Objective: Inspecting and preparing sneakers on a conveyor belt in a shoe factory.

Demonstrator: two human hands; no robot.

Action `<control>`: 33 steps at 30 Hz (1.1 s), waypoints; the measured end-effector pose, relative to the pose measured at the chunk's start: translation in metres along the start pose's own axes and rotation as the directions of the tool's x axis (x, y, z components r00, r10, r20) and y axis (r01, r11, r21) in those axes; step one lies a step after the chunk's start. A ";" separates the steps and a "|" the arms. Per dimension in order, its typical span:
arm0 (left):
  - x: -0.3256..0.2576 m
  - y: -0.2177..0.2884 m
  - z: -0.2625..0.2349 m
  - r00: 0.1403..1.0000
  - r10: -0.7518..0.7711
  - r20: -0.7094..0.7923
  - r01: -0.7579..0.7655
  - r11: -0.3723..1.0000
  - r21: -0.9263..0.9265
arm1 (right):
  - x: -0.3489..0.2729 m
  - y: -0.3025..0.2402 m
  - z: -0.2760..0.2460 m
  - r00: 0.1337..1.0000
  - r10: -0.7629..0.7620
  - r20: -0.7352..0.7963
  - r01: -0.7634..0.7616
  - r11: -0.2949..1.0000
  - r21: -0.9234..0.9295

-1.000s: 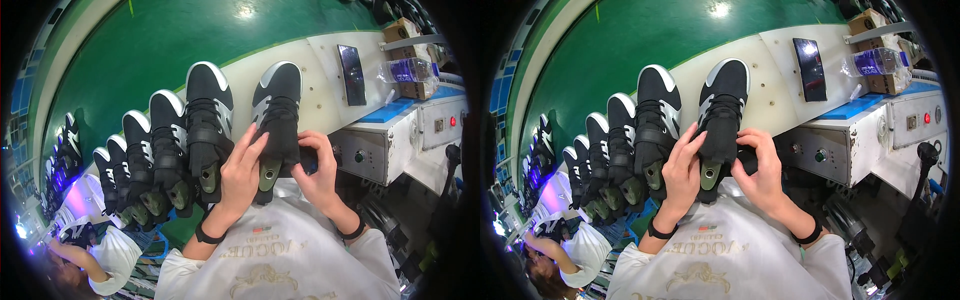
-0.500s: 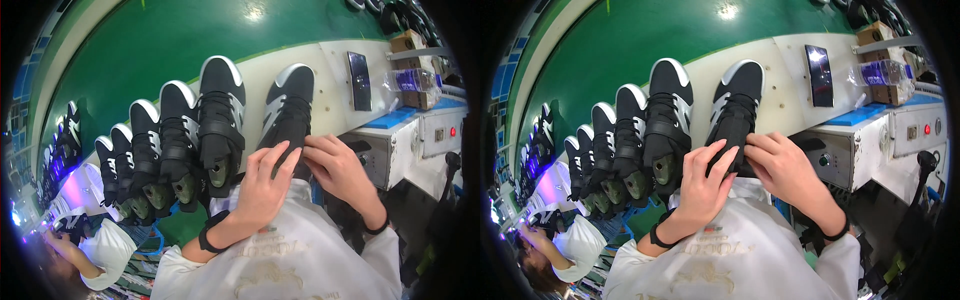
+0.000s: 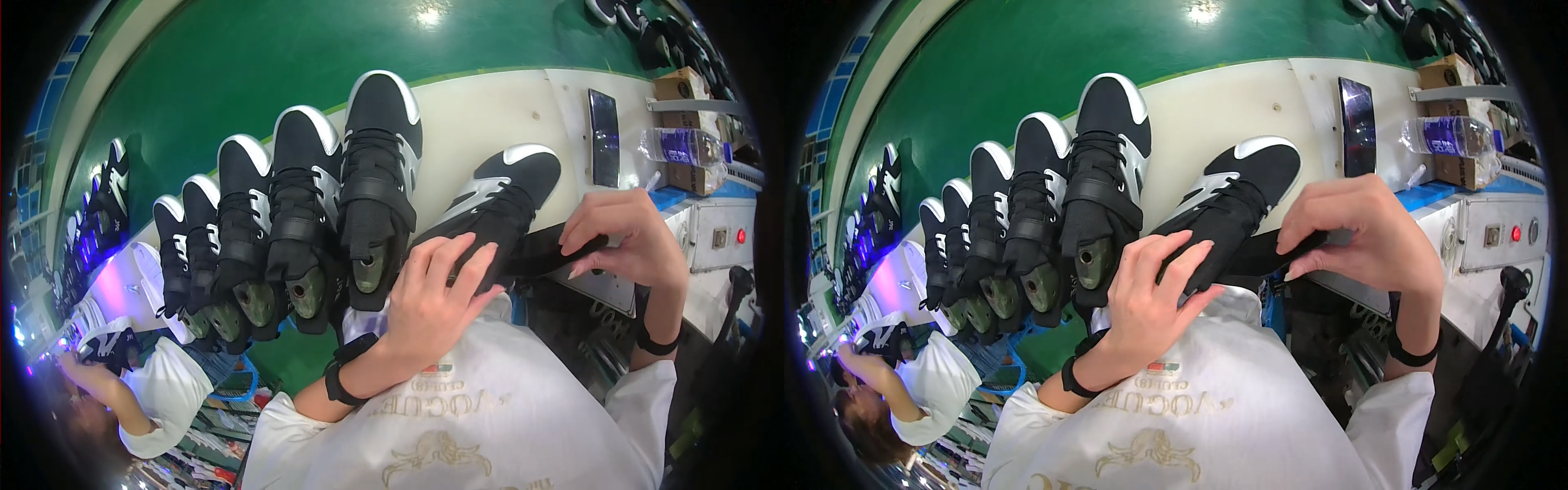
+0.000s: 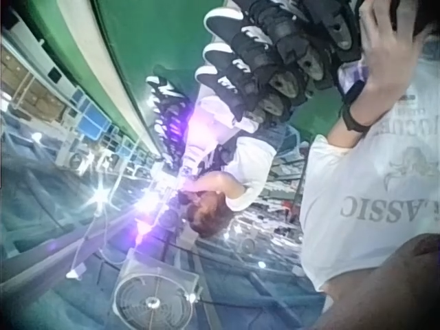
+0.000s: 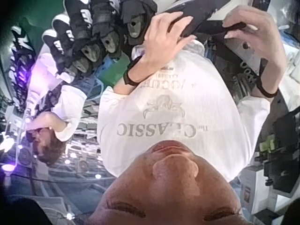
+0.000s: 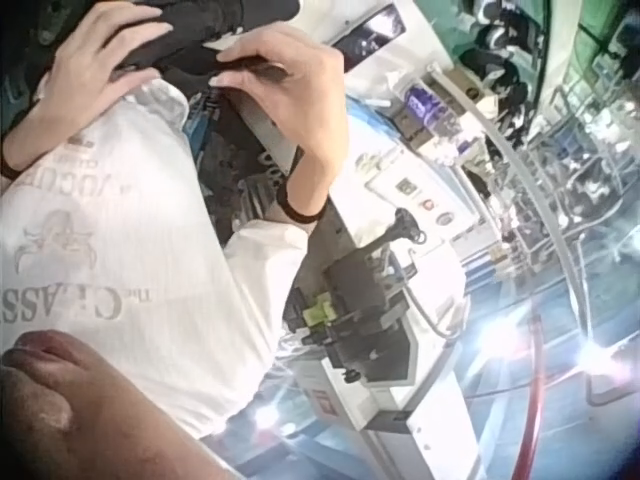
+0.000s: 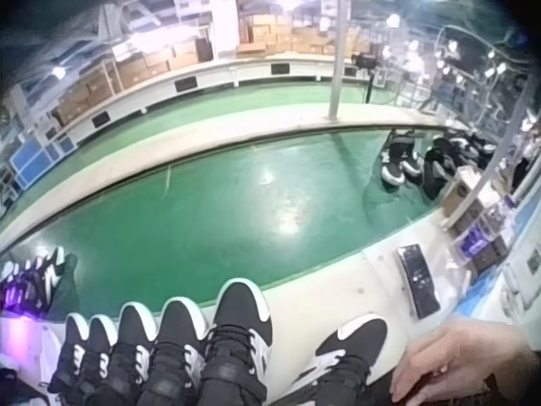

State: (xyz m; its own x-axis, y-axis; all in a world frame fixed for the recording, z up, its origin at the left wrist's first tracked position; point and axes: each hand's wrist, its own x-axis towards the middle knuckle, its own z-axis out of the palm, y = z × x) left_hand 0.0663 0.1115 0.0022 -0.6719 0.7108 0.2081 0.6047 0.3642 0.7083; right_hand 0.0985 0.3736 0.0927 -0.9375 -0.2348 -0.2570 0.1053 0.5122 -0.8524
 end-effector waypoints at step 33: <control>0.016 -0.013 0.006 0.972 0.200 -0.123 -0.209 0.975 -0.069 | 0.130 0.048 0.104 0.933 0.279 0.226 -0.289 0.957 0.009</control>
State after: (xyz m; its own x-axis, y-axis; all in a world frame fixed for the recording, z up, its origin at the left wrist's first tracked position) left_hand 0.0508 0.1216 -0.0076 -0.5848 0.6899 0.4267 0.7009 0.1649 0.6939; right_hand 0.0165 0.2819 -0.0286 -0.7706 -0.2624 -0.5807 0.3745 0.5508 -0.7459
